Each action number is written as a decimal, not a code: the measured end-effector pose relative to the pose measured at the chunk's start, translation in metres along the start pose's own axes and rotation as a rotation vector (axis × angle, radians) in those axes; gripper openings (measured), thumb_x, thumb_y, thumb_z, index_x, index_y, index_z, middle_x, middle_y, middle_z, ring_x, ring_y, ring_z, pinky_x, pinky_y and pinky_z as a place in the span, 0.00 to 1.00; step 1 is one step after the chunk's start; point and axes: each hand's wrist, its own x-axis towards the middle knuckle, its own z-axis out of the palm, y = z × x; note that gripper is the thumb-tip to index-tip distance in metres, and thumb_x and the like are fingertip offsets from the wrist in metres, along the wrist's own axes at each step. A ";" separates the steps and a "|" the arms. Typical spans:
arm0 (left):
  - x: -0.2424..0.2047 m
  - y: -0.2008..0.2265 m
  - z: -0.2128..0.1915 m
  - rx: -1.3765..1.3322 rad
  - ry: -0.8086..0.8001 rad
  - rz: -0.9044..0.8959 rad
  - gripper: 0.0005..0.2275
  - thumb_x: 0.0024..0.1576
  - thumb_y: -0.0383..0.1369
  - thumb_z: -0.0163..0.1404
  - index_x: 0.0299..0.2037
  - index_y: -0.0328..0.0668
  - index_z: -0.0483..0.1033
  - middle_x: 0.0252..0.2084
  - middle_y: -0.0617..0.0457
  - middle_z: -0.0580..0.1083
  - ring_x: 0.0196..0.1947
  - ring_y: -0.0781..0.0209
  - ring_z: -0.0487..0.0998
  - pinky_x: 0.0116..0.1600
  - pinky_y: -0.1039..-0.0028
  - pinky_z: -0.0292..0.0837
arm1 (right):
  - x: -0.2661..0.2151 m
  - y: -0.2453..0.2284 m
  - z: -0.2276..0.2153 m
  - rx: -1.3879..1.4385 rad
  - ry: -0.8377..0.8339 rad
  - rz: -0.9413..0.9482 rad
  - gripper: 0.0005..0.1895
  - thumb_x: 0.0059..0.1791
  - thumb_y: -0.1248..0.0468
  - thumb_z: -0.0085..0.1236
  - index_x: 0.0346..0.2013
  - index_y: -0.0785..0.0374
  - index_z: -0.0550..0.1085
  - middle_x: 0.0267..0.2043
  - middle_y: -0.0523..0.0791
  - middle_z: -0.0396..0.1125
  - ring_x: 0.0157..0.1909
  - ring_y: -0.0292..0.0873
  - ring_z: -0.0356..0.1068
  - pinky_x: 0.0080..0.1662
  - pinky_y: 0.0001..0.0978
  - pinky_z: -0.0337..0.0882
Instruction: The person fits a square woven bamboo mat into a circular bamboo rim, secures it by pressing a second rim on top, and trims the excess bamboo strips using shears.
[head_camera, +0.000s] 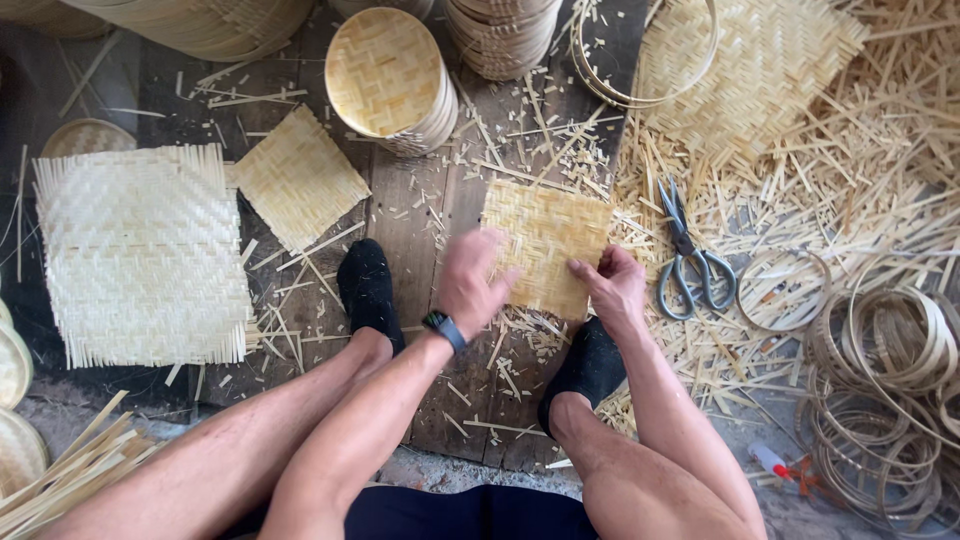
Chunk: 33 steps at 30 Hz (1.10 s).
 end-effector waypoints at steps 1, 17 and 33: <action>0.010 -0.012 0.006 -0.086 0.027 -0.231 0.24 0.46 0.32 0.67 0.52 0.33 0.74 0.51 0.40 0.75 0.53 0.50 0.73 0.59 0.57 0.69 | -0.001 -0.004 0.001 -0.009 0.016 0.003 0.17 0.44 0.65 0.71 0.43 0.70 0.76 0.35 0.45 0.75 0.33 0.34 0.73 0.38 0.24 0.75; 0.027 -0.046 0.018 -0.701 -0.157 -0.757 0.22 0.48 0.27 0.66 0.51 0.27 0.73 0.42 0.44 0.80 0.37 0.63 0.82 0.43 0.75 0.79 | 0.006 0.082 -0.138 -0.497 0.747 -0.142 0.14 0.49 0.63 0.66 0.45 0.66 0.74 0.42 0.49 0.71 0.44 0.45 0.69 0.49 0.39 0.70; 0.064 0.082 -0.015 -0.459 0.001 0.032 0.16 0.63 0.43 0.55 0.53 0.40 0.79 0.53 0.46 0.77 0.45 0.64 0.79 0.51 0.75 0.79 | -0.057 -0.030 -0.155 0.254 0.072 -0.313 0.06 0.53 0.68 0.61 0.44 0.66 0.78 0.40 0.48 0.75 0.43 0.41 0.74 0.50 0.37 0.75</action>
